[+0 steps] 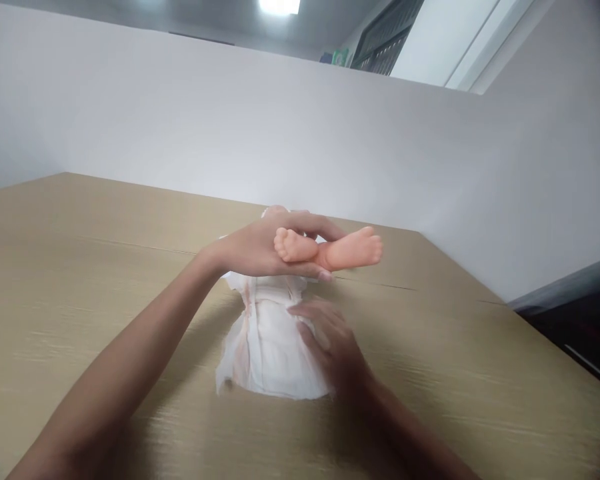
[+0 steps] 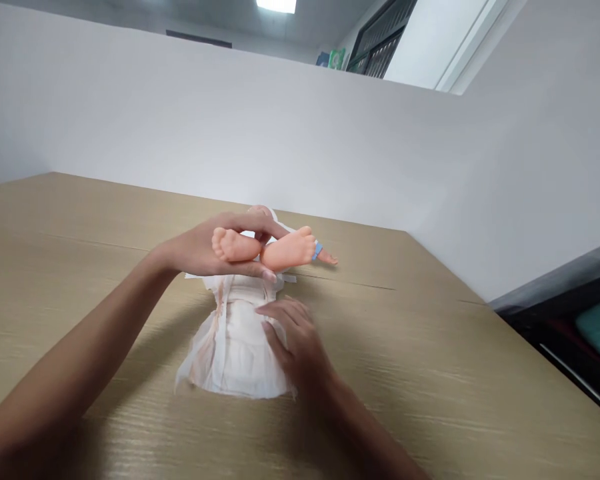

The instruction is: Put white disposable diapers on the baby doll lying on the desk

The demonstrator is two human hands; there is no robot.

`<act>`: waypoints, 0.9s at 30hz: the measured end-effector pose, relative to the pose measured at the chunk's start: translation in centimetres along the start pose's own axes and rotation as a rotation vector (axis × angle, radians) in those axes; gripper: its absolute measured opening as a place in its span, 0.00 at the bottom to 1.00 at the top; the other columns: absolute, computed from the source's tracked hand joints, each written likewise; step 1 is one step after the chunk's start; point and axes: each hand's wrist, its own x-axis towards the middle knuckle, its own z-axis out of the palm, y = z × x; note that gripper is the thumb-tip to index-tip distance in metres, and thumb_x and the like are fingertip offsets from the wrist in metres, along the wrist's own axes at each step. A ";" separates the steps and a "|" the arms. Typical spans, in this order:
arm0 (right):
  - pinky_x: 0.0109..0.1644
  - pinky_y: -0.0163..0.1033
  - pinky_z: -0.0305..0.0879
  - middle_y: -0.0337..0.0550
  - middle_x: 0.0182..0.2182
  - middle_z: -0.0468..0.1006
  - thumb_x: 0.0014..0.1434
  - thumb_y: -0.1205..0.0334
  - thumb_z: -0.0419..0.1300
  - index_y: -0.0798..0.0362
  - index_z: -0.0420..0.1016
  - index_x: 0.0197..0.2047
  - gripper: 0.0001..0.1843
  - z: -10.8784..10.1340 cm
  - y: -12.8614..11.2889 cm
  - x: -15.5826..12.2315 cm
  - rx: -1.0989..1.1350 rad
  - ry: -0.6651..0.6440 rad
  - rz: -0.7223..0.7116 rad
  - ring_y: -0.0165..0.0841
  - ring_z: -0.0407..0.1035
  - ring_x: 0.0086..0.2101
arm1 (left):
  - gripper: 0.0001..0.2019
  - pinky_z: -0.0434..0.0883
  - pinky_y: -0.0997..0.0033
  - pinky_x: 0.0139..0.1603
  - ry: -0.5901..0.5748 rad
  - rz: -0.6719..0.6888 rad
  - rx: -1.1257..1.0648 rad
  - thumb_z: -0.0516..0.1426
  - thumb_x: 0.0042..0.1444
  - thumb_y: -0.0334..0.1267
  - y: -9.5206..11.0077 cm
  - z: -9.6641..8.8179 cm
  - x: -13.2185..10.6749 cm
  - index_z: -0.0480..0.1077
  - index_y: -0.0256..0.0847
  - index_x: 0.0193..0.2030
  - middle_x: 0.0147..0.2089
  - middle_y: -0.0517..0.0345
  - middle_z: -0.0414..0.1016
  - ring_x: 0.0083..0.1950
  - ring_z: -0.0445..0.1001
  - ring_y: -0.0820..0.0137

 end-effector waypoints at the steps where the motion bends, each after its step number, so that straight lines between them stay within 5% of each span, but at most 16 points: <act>1: 0.61 0.55 0.73 0.44 0.50 0.86 0.77 0.63 0.58 0.45 0.79 0.56 0.10 -0.7 0.3 -0.9 -0.019 0.032 0.009 0.43 0.79 0.52 | 0.20 0.76 0.60 0.57 -0.010 -0.001 0.001 0.73 0.61 0.43 0.0 0.1 0.0 0.80 0.49 0.59 0.58 0.54 0.82 0.57 0.79 0.60; 4: 0.53 0.52 0.76 0.43 0.46 0.85 0.77 0.64 0.59 0.44 0.78 0.56 0.10 -2.3 0.9 -2.0 -0.059 0.136 0.084 0.42 0.79 0.47 | 0.20 0.74 0.60 0.56 -0.030 -0.026 0.017 0.72 0.62 0.45 0.3 0.5 0.0 0.80 0.47 0.58 0.57 0.53 0.82 0.57 0.77 0.60; 8: 0.55 0.52 0.76 0.45 0.48 0.83 0.77 0.61 0.59 0.45 0.74 0.61 0.12 -3.0 0.7 -1.5 -0.084 0.251 0.107 0.43 0.79 0.47 | 0.21 0.71 0.63 0.54 -0.041 -0.080 0.061 0.72 0.63 0.48 0.8 1.2 -0.6 0.78 0.46 0.59 0.55 0.54 0.81 0.54 0.76 0.62; 13: 0.57 0.54 0.77 0.47 0.50 0.82 0.75 0.61 0.62 0.45 0.70 0.63 0.16 -2.1 0.1 -1.6 -0.072 0.299 0.072 0.45 0.78 0.50 | 0.20 0.70 0.65 0.49 -0.050 -0.169 0.100 0.71 0.63 0.49 1.2 2.1 -1.9 0.78 0.46 0.58 0.50 0.55 0.80 0.48 0.75 0.64; 19: 0.67 0.60 0.73 0.55 0.63 0.75 0.72 0.57 0.68 0.46 0.59 0.75 0.35 -0.7 -0.3 -1.9 0.020 0.330 0.105 0.49 0.73 0.62 | 0.14 0.71 0.67 0.50 -0.075 -0.187 0.136 0.68 0.68 0.45 1.2 4.1 -3.7 0.79 0.49 0.58 0.46 0.57 0.78 0.49 0.74 0.65; 23: 0.69 0.61 0.71 0.55 0.67 0.73 0.71 0.63 0.67 0.44 0.58 0.78 0.38 -0.2 -0.2 -1.6 0.057 0.304 0.041 0.51 0.70 0.65 | 0.14 0.73 0.61 0.59 -0.112 -0.107 0.126 0.65 0.70 0.39 1.2 6.3 -4.8 0.77 0.51 0.61 0.56 0.57 0.82 0.57 0.75 0.61; 27: 0.63 0.59 0.74 0.50 0.64 0.76 0.73 0.68 0.59 0.41 0.66 0.73 0.29 -1.0 0.3 -1.2 0.019 0.259 -0.073 0.49 0.73 0.62 | 0.19 0.76 0.56 0.63 -0.051 0.001 0.135 0.66 0.70 0.39 0.8 7.4 -6.3 0.74 0.49 0.66 0.63 0.48 0.78 0.63 0.76 0.57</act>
